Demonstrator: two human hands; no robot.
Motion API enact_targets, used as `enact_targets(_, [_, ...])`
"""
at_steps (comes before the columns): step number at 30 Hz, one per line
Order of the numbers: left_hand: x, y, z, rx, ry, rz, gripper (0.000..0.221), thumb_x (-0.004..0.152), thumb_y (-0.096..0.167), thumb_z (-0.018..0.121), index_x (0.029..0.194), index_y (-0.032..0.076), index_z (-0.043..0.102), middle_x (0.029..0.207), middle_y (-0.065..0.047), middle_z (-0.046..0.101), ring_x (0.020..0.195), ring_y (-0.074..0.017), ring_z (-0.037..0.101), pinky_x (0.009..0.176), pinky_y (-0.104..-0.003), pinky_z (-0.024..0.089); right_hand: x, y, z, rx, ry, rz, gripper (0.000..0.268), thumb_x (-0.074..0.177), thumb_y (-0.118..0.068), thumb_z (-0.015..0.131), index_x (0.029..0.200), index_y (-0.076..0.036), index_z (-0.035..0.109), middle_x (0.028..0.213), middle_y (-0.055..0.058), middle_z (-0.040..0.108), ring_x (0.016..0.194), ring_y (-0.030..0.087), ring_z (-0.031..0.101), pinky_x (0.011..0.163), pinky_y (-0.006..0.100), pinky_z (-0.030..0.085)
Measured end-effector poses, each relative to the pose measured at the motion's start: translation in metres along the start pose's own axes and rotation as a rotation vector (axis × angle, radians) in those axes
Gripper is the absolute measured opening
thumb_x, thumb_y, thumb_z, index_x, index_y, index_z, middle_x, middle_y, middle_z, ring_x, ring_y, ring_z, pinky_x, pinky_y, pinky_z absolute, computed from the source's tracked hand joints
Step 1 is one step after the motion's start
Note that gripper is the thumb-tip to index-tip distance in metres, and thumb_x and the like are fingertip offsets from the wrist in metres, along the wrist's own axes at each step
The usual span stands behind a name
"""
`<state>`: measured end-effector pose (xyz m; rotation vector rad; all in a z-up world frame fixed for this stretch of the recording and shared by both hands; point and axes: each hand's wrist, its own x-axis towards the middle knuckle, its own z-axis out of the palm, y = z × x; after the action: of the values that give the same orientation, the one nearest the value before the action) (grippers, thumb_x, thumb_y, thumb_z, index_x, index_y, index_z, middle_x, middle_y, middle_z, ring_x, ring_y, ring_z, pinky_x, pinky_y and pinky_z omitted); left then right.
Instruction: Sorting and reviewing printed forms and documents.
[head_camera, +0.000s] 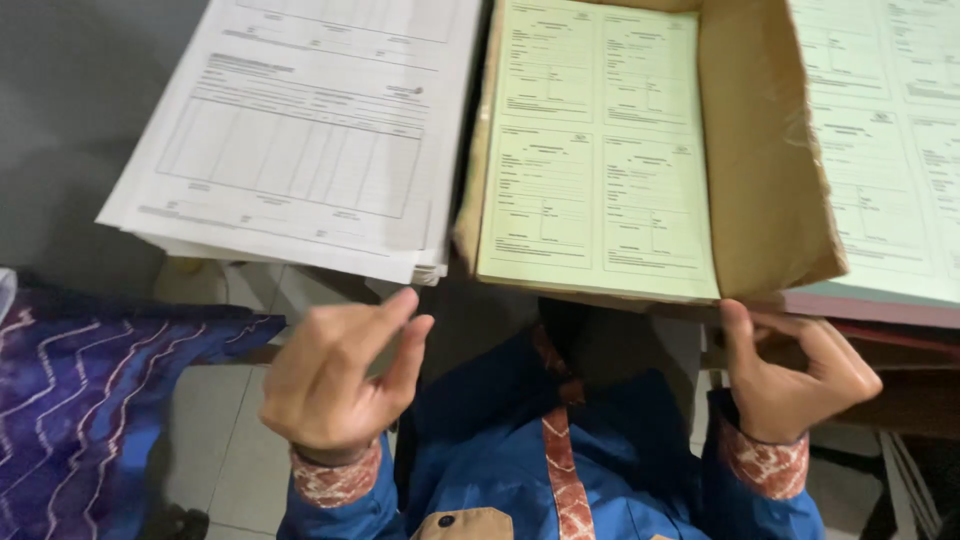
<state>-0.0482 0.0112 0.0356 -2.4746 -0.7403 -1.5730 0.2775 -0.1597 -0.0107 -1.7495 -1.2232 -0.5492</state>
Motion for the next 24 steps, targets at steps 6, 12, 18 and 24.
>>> enact_targets(6, [0.013, -0.030, -0.044, 0.257, -0.283, -0.106, 0.061, 0.098, 0.020, 0.083, 0.148, 0.006, 0.052, 0.150, -0.012, 0.061, 0.144, -0.0324, 0.052, 0.123, -0.061, 0.031, -0.023, 0.019, 0.001, 0.084, 0.042, -0.031, 0.042, 0.118, -0.004, 0.085, 0.085, 0.017, 0.069, 0.079, 0.024, 0.064, 0.073, 0.034, 0.058, 0.076, 0.042, 0.040])
enact_targets(12, [-0.004, -0.028, -0.049, 0.333, -0.087, 0.047, 0.038, 0.096, -0.002, 0.091, 0.125, 0.010, 0.070, 0.100, -0.004, 0.084, 0.117, -0.0210, 0.073, 0.122, -0.056, 0.032, -0.067, 0.050, 0.010, 0.064, -0.018, 0.175, 0.018, 0.132, 0.008, 0.086, 0.118, 0.014, 0.077, 0.113, 0.026, 0.073, 0.106, 0.035, 0.069, 0.097, 0.043, 0.054])
enact_targets(18, [0.021, 0.010, -0.049, 0.231, 0.106, 0.056, 0.017, 0.091, -0.001, 0.087, 0.103, 0.000, 0.076, 0.101, -0.014, 0.081, 0.097, -0.0231, 0.080, 0.096, -0.043, 0.059, -0.042, 0.020, 0.017, 0.173, -0.123, 0.173, 0.021, 0.134, 0.005, 0.076, 0.115, 0.011, 0.070, 0.099, 0.021, 0.065, 0.091, 0.028, 0.059, 0.088, 0.037, 0.047])
enact_targets(24, [0.009, 0.027, -0.032, 0.167, 0.249, 0.060, 0.023, 0.094, 0.002, 0.082, 0.114, 0.001, 0.071, 0.109, -0.013, 0.078, 0.102, -0.0218, 0.078, 0.088, -0.032, 0.070, 0.016, -0.065, 0.017, 0.356, -0.133, -0.215, 0.016, 0.109, 0.016, 0.085, 0.115, 0.021, 0.071, 0.106, 0.034, 0.066, 0.086, 0.033, 0.061, 0.085, 0.041, 0.053])
